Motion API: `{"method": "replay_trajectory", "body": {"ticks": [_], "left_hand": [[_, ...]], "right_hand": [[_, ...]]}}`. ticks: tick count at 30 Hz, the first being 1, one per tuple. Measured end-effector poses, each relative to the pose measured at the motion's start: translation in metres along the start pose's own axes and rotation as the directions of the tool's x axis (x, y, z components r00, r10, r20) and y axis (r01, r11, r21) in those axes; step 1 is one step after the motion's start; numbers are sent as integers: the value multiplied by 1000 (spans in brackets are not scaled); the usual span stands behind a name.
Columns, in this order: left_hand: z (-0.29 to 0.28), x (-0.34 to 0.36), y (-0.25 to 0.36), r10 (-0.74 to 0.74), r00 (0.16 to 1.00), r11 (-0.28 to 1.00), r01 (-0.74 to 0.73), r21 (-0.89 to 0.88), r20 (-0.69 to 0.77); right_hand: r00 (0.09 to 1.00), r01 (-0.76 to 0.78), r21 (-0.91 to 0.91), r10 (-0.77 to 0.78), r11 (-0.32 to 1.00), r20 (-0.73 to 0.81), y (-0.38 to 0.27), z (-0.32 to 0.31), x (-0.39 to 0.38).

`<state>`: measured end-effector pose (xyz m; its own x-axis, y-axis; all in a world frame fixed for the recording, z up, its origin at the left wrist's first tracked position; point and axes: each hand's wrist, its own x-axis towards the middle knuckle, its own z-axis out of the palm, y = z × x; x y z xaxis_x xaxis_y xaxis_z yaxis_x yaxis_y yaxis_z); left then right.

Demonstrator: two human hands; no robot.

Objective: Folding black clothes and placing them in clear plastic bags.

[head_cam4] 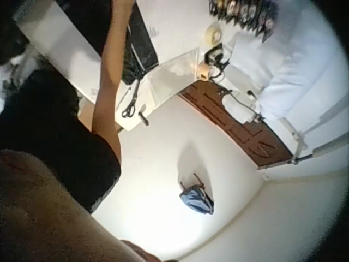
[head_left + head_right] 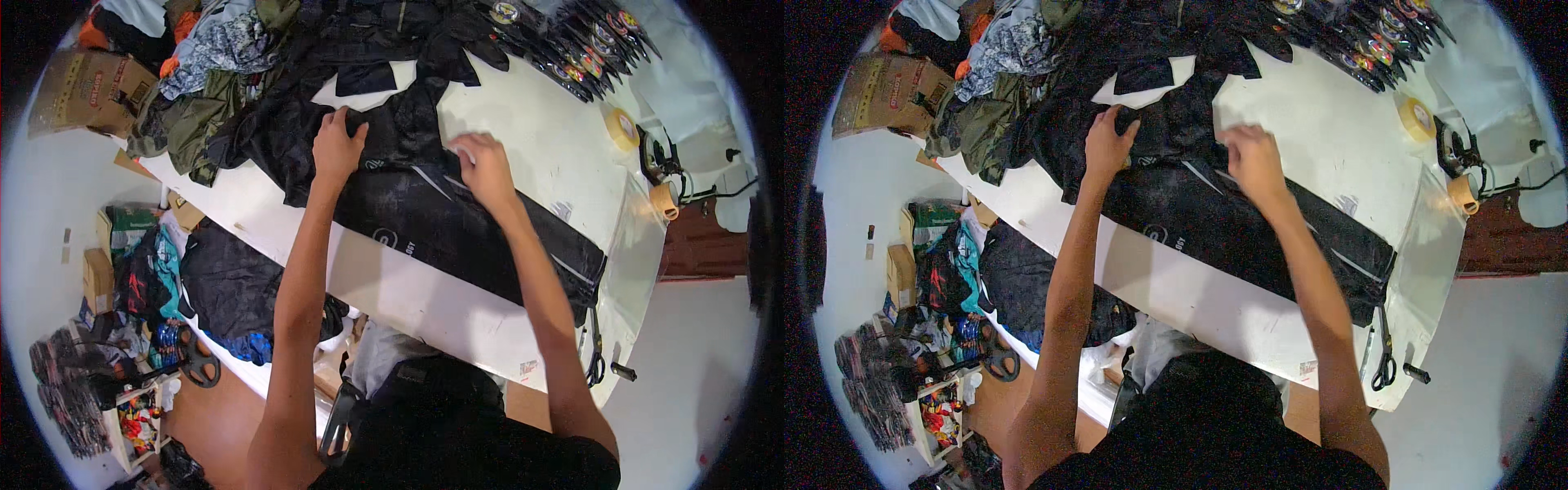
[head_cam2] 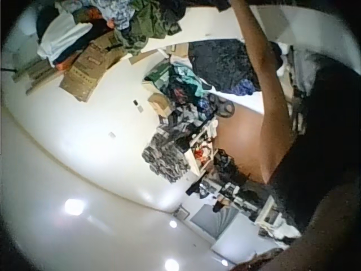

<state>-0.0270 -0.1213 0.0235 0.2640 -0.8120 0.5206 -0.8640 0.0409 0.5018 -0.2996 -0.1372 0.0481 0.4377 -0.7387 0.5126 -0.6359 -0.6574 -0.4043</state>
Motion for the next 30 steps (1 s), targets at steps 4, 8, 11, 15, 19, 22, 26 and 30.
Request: {"method": "replay_trajectory", "body": {"ticks": [4, 8, 11, 15, 19, 22, 26, 30], "left_hand": [[4, 2, -10, -213, 941, 976, 219, 7, 262], [-2, -1, -17, -194, 912, 905, 308, -292, 362], [-12, -8, -23, -93, 916, 803, 301, -514, 391], [-19, -11, -33, -59, 907, 706, 334, -625, 417], [-13, -17, -54, -35, 941, 741, 251, -623, 337], [-18, -20, -57, 2, 937, 776, 219, -592, 349], [-23, -20, -56, 50, 911, 775, 223, -591, 409], [-30, -22, -49, 48, 908, 748, 243, -617, 416]], "right_hand": [[982, 56, -256, -7, 965, 189, 51, 27, 73], [919, 252, -379, -98, 890, 381, 85, 61, 110], [920, 252, -361, -107, 898, 377, 95, 63, 129], [995, 62, -2, -62, 998, 83, 90, 43, 140], [990, 75, 404, -20, 912, -139, 11, -6, 139], [991, 125, 460, -133, 879, -16, -78, -51, 99], [702, 137, 596, -502, 791, 505, -155, -89, 10], [917, 94, 502, -271, 860, 293, -131, -69, -53]]}}
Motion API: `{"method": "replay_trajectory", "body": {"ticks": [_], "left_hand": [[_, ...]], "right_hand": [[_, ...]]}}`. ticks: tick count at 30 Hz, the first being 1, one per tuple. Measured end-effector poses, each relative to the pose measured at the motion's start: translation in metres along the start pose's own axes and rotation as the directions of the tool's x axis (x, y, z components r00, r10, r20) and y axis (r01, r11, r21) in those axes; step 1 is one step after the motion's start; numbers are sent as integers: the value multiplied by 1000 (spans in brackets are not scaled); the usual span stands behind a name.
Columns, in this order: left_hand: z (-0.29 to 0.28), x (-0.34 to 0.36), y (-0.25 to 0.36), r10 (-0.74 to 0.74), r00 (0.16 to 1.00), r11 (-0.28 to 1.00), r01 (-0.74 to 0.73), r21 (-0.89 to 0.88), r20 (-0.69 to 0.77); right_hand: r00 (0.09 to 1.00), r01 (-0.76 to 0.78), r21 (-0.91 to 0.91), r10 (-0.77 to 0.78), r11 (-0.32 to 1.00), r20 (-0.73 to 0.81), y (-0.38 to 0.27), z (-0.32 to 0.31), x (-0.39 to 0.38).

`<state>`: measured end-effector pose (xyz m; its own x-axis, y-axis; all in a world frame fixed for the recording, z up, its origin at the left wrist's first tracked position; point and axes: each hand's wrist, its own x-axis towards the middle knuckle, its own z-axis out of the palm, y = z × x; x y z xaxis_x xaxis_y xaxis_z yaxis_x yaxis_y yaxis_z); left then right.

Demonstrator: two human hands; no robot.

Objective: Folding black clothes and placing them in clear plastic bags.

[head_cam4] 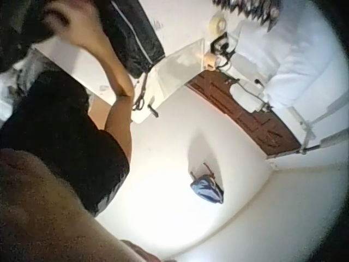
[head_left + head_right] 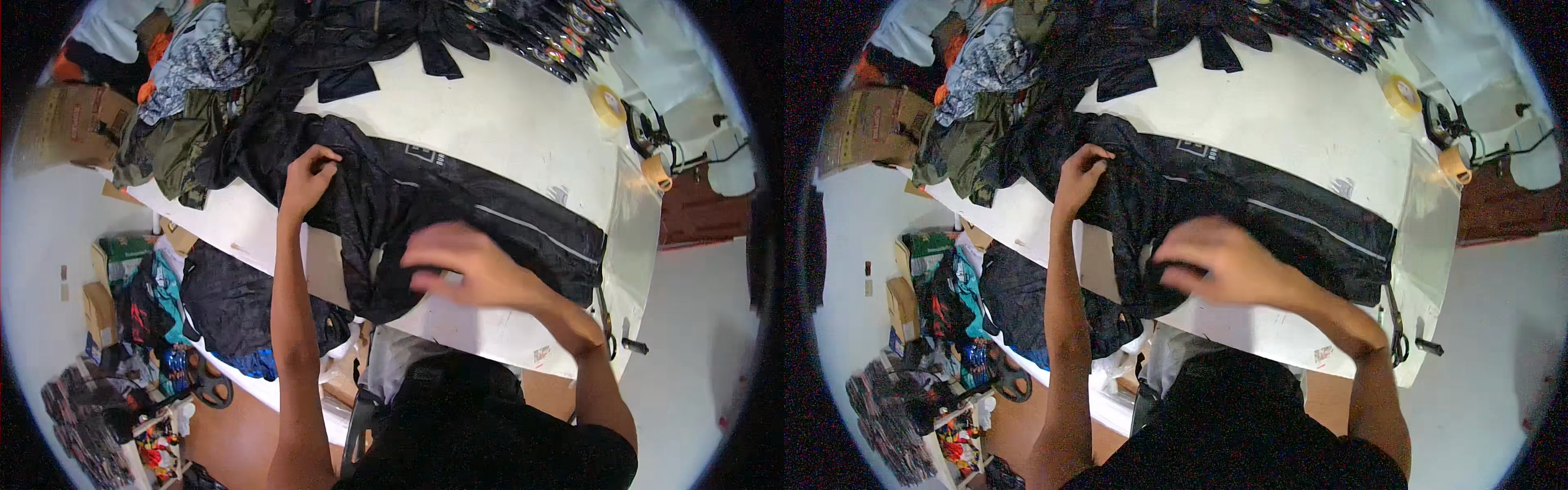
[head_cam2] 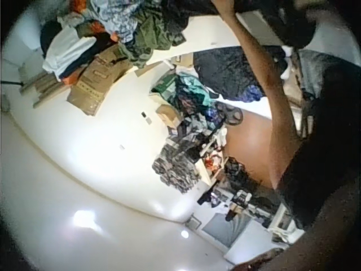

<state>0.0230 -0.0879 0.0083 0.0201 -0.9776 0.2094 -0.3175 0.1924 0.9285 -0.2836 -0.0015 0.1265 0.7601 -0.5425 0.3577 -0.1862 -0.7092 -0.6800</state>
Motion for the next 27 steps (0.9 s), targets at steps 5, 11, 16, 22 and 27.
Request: {"method": "replay_trajectory", "body": {"ticks": [5, 11, 16, 22, 27], "left_hand": [[18, 2, 22, 12, 986, 979, 21, 201, -164], [8, -4, 23, 28, 949, 853, 141, 502, -314], [38, -15, 58, 162, 966, 544, 83, 835, -202], [102, -37, 87, 285, 825, 633, -545, 551, 489], [108, -38, 56, 181, 856, 634, -479, 608, 484]], "right_hand": [[856, -465, -359, 309, 809, -414, 71, 7, -63], [726, -687, -492, 485, 535, -487, 105, 6, -111], [600, -797, -499, 543, 341, -587, 88, -8, -169], [579, -815, -448, 506, 367, -639, 83, -24, -193], [541, -840, -472, 469, 267, -698, 106, -32, -227]]}}
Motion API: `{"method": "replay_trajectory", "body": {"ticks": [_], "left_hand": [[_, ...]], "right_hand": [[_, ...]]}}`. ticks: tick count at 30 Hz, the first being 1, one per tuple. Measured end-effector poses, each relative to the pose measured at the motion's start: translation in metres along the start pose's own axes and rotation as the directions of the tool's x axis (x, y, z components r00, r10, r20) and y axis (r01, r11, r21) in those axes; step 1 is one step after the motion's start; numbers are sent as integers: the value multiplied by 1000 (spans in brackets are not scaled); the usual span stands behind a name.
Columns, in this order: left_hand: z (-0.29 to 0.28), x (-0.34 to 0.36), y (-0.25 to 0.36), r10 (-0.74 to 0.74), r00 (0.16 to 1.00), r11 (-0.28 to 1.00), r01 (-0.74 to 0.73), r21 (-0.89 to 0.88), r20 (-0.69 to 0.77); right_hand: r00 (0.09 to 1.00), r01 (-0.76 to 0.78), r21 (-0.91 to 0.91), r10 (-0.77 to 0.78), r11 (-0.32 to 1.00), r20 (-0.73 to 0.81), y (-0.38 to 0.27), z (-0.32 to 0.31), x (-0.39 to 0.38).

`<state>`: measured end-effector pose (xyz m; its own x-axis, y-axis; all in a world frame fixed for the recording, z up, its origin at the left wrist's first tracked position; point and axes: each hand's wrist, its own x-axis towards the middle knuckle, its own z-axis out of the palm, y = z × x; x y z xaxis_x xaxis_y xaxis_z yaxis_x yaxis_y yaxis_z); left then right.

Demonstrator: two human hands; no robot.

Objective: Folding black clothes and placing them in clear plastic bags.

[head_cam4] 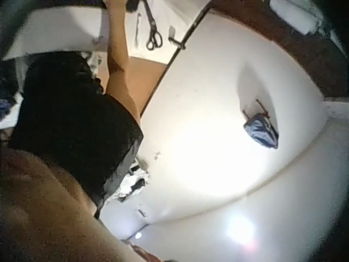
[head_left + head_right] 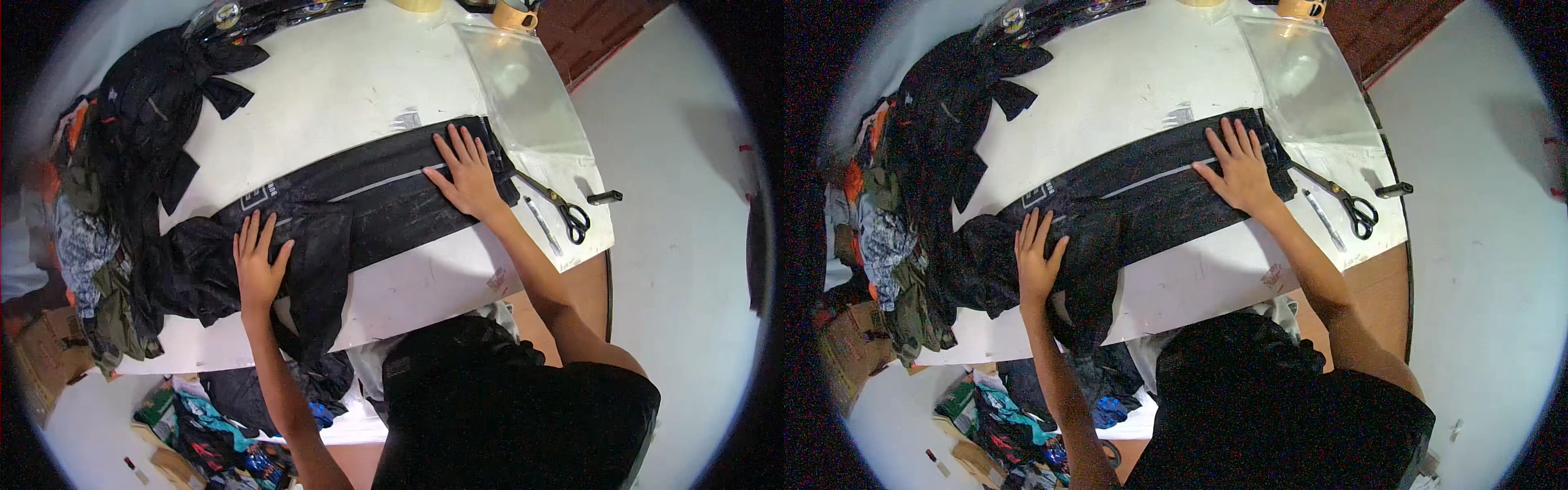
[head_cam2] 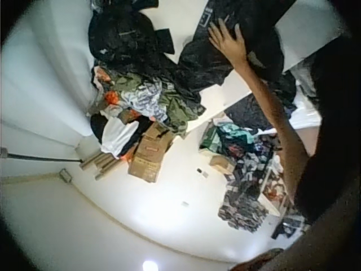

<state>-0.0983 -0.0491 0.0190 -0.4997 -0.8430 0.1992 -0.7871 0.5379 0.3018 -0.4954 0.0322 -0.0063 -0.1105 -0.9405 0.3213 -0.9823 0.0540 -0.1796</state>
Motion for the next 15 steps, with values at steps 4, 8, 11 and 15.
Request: {"method": "replay_trajectory", "body": {"ticks": [4, 8, 11, 15], "left_hand": [[5, -9, -13, 6, 1000, 1000, -6, 15, -18], [2, -10, -16, 18, 1000, 1000, -18, 11, -4], [1, -8, -22, 63, 998, 998, -63, 1, 3], [0, -13, -34, 88, 995, 996, -89, 21, 47]], "right_hand": [[998, -66, -45, 66, 997, -8, 8, -4, 1], [997, -79, -55, 79, 995, -6, 4, -3, -8], [989, -142, -74, 144, 987, 21, -5, -11, -25], [982, -189, -53, 188, 981, -12, -21, -16, -46]]}}
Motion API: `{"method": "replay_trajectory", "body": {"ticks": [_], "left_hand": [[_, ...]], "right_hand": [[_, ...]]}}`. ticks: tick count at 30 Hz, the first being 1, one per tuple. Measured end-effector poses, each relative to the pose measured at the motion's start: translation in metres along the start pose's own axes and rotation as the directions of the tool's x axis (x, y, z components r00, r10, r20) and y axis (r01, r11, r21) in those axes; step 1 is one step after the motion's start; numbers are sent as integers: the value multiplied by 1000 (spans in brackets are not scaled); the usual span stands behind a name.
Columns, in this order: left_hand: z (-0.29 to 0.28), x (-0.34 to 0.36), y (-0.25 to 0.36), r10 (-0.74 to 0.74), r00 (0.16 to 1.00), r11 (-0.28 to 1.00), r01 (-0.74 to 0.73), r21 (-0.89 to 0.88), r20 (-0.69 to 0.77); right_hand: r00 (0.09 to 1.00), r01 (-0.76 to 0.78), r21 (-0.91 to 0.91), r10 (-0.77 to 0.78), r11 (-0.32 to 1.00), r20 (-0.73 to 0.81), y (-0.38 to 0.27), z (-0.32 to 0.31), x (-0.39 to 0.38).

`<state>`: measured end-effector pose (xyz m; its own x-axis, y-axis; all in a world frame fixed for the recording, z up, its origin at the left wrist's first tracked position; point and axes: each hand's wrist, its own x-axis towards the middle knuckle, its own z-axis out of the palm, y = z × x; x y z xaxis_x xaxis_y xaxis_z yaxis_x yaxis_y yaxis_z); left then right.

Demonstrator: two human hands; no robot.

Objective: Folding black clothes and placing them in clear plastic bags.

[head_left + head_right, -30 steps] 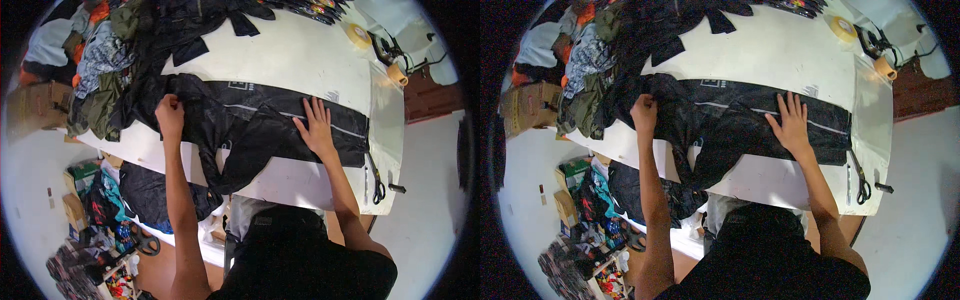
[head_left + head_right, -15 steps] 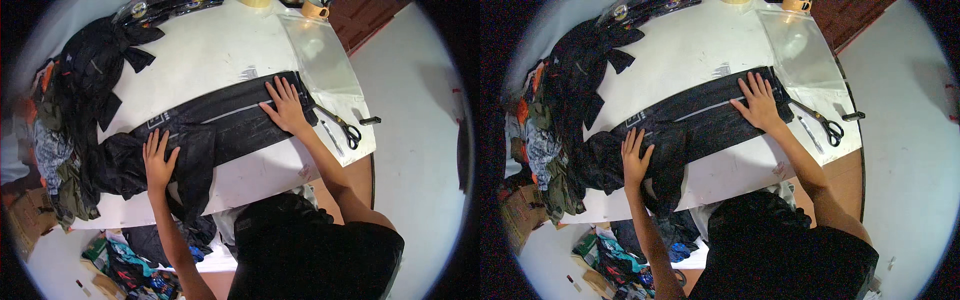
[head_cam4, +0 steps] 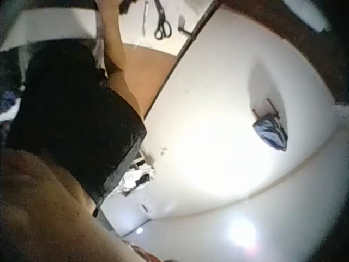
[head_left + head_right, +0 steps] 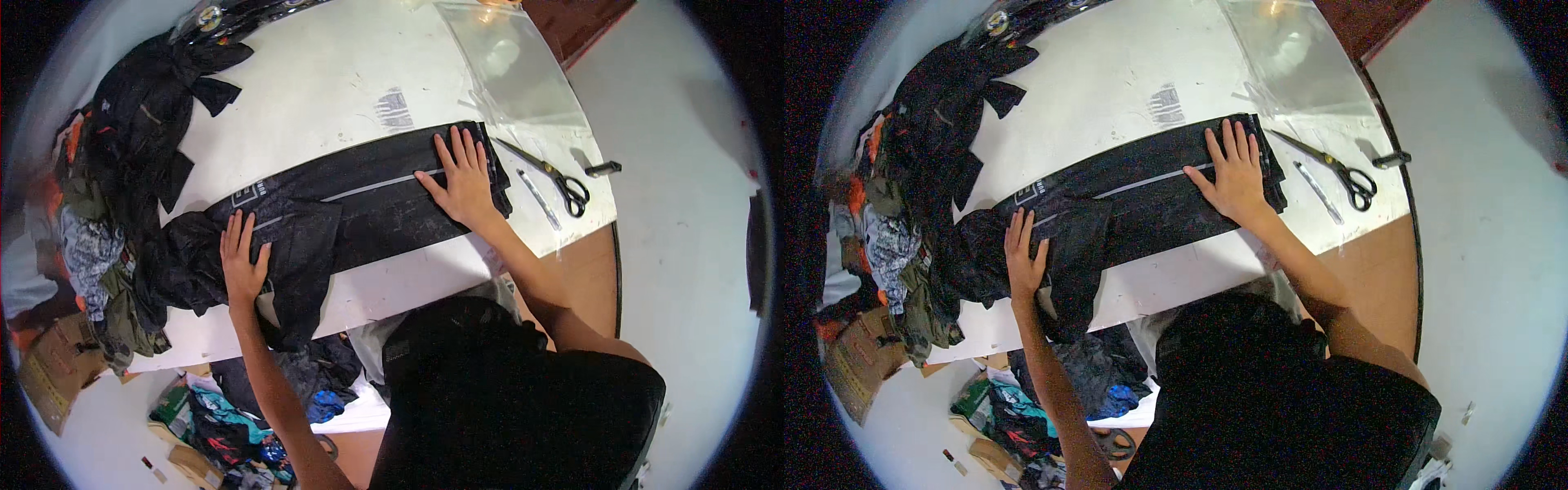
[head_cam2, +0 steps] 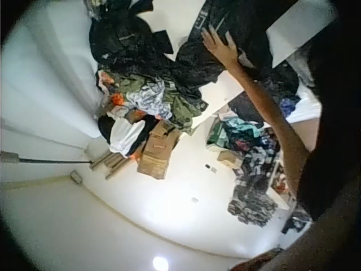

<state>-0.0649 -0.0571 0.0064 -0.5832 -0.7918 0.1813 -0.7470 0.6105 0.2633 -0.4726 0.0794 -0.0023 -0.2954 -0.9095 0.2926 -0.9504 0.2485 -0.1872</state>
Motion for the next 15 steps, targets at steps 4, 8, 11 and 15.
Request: {"method": "replay_trajectory", "body": {"ticks": [4, 8, 11, 15], "left_hand": [[-24, -19, -14, 25, 998, 998, -28, -59, -55], [-10, 7, 15, 125, 980, 977, -149, -154, -157], [-19, 4, 22, 81, 972, 979, -119, -167, -220], [-41, -2, -20, -64, 891, 997, 44, -56, -449]], "right_hand": [[1000, 29, 73, -29, 997, -1, -29, -5, -7], [1000, -3, -34, 3, 999, -9, -3, -16, -9], [991, 130, 196, -119, 972, -68, -51, -14, 1], [892, 439, 472, -432, 765, -130, -159, -12, 27]]}}
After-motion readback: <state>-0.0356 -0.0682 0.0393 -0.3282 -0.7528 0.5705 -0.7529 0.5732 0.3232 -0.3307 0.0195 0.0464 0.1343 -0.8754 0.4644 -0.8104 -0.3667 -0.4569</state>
